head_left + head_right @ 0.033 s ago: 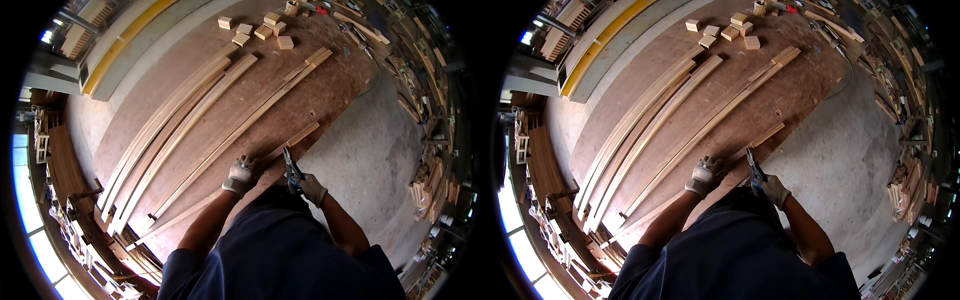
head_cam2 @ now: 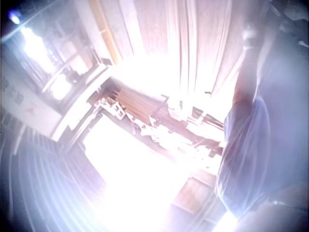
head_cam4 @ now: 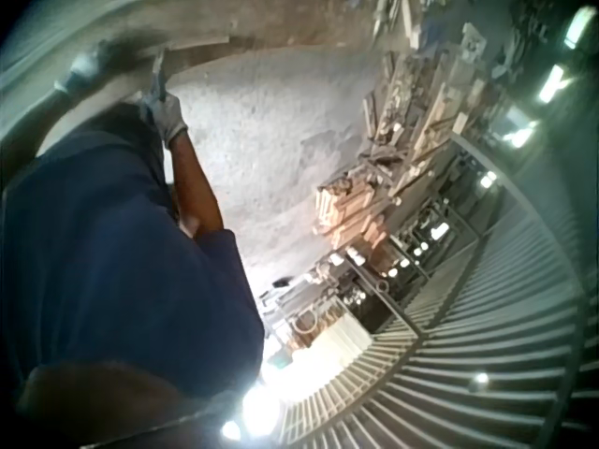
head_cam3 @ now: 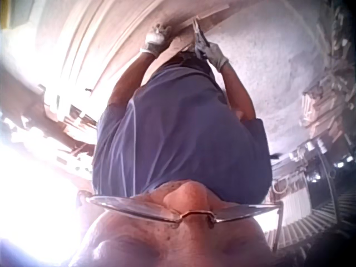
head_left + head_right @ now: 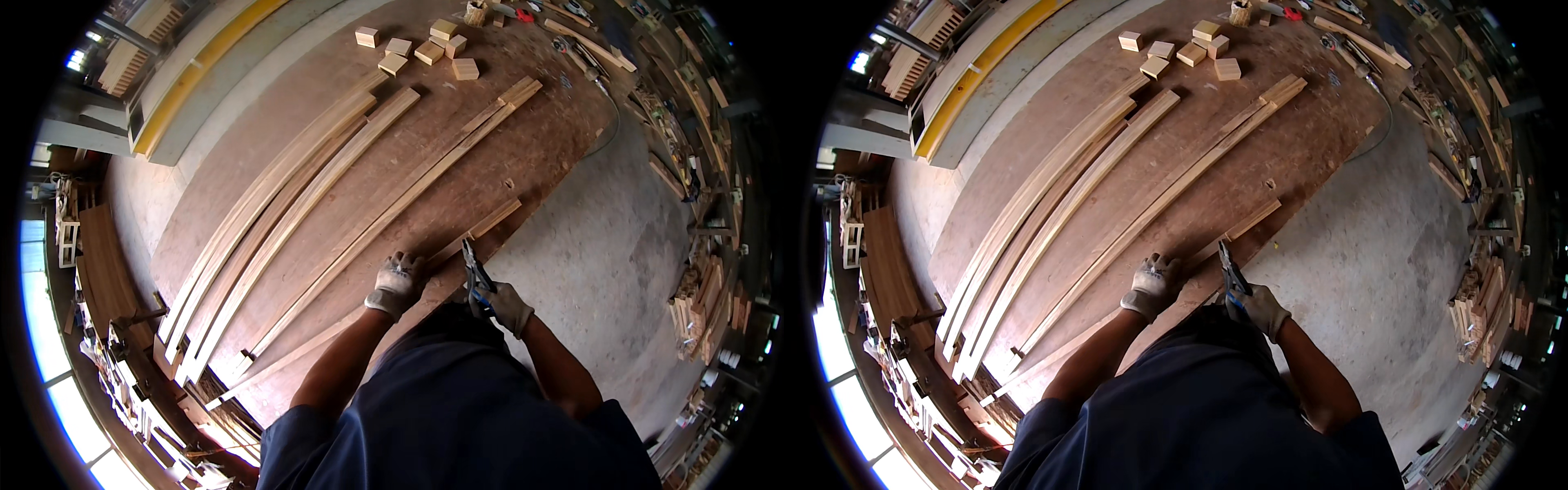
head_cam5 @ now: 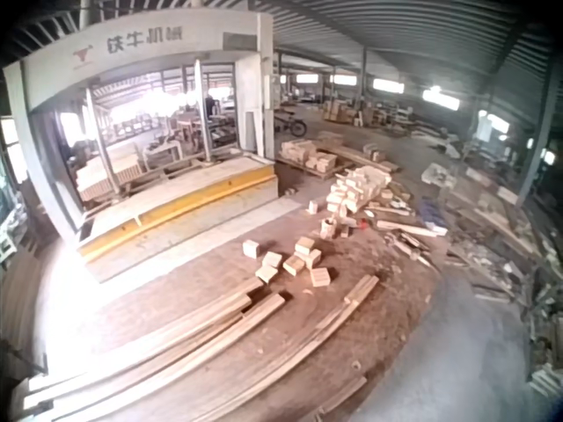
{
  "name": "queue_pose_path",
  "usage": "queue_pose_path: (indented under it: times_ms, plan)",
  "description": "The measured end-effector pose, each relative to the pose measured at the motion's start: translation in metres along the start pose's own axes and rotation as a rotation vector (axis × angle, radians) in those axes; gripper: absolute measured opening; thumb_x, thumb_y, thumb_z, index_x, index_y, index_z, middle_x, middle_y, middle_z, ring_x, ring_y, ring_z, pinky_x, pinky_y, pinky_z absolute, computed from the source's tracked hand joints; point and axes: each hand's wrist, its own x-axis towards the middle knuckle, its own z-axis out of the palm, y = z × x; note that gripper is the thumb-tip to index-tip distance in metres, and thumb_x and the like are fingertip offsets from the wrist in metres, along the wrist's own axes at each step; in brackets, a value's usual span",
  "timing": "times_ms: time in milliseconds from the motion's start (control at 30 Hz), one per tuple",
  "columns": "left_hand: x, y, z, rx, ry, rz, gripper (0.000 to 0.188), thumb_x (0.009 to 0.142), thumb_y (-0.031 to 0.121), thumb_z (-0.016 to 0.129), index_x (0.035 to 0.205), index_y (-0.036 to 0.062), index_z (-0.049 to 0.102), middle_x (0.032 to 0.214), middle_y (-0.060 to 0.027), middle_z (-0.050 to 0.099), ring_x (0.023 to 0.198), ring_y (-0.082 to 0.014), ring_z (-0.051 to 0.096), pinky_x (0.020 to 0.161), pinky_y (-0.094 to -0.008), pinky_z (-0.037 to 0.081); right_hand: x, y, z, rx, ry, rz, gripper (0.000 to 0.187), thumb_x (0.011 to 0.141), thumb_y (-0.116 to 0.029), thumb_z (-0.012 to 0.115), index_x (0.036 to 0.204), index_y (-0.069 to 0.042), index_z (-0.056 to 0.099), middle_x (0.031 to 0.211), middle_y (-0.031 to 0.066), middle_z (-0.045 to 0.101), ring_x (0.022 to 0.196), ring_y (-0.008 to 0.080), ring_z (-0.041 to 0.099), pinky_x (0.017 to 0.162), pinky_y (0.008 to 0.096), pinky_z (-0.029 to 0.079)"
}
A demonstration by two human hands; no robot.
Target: The person uses a handheld tool to trim the ends of several wooden planks on a workbench. They pick up each plank, position it, and make a cut or trim, then place it back on the table. The process is repeated for multiple planks throughout the clip.
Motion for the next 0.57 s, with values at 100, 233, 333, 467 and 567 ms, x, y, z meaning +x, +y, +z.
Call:
queue_pose_path:
  times_ms: [100,233,333,467,567]
  plan:
    - [0.002,-0.002,0.008,0.001,0.029,0.03,0.026,0.089,0.021,0.063,0.111,0.0067,0.067,0.104,-0.0179,0.065,0.101,-0.0385,0.061,0.085,-0.051,0.051,0.004,0.001,0.002,0.103,-0.015,0.021,0.029,0.104,-0.026,0.055,0.088,-0.003,0.066,0.075,0.0018,0.065,0.065,0.0111,0.058,0.062,0.0286,0.048]
    - [0.003,-0.003,0.008,-0.012,0.049,0.046,0.026,0.087,0.018,0.061,0.11,0.0061,0.067,0.103,-0.0183,0.065,0.1,-0.0391,0.061,0.085,-0.0513,0.051,0.004,0.001,0.003,0.106,-0.017,0.03,0.03,0.104,-0.027,0.055,0.089,-0.004,0.067,0.075,0.0023,0.065,0.063,0.0115,0.058,0.061,0.0292,0.048]
    - [0.002,-0.005,0.01,-0.017,0.051,0.046,0.026,0.087,0.017,0.061,0.11,0.0061,0.067,0.102,-0.0181,0.065,0.099,-0.0391,0.061,0.085,-0.0512,0.051,-0.001,-0.003,0.007,0.109,-0.003,0.045,0.03,0.105,-0.027,0.055,0.091,-0.003,0.067,0.075,0.0026,0.065,0.064,0.012,0.058,0.061,0.0292,0.048]
    - [0.002,-0.005,0.01,-0.018,0.029,0.029,0.026,0.087,0.018,0.061,0.111,0.0063,0.067,0.102,-0.0177,0.065,0.1,-0.0388,0.061,0.086,-0.051,0.051,-0.002,-0.007,0.007,0.088,0.007,0.022,0.031,0.104,-0.028,0.055,0.096,-0.002,0.069,0.077,0.0028,0.065,0.065,0.0124,0.059,0.061,0.029,0.049]
    - [0.002,-0.004,0.007,-0.015,0.02,0.04,0.028,0.087,0.018,0.062,0.113,0.0064,0.066,0.104,-0.0179,0.065,0.101,-0.0388,0.061,0.086,-0.0508,0.051,0.0,-0.003,0.005,0.127,0.001,0.057,0.032,0.104,-0.029,0.057,0.102,0.0,0.069,0.082,0.0042,0.068,0.069,0.0126,0.062,0.065,0.0289,0.052]
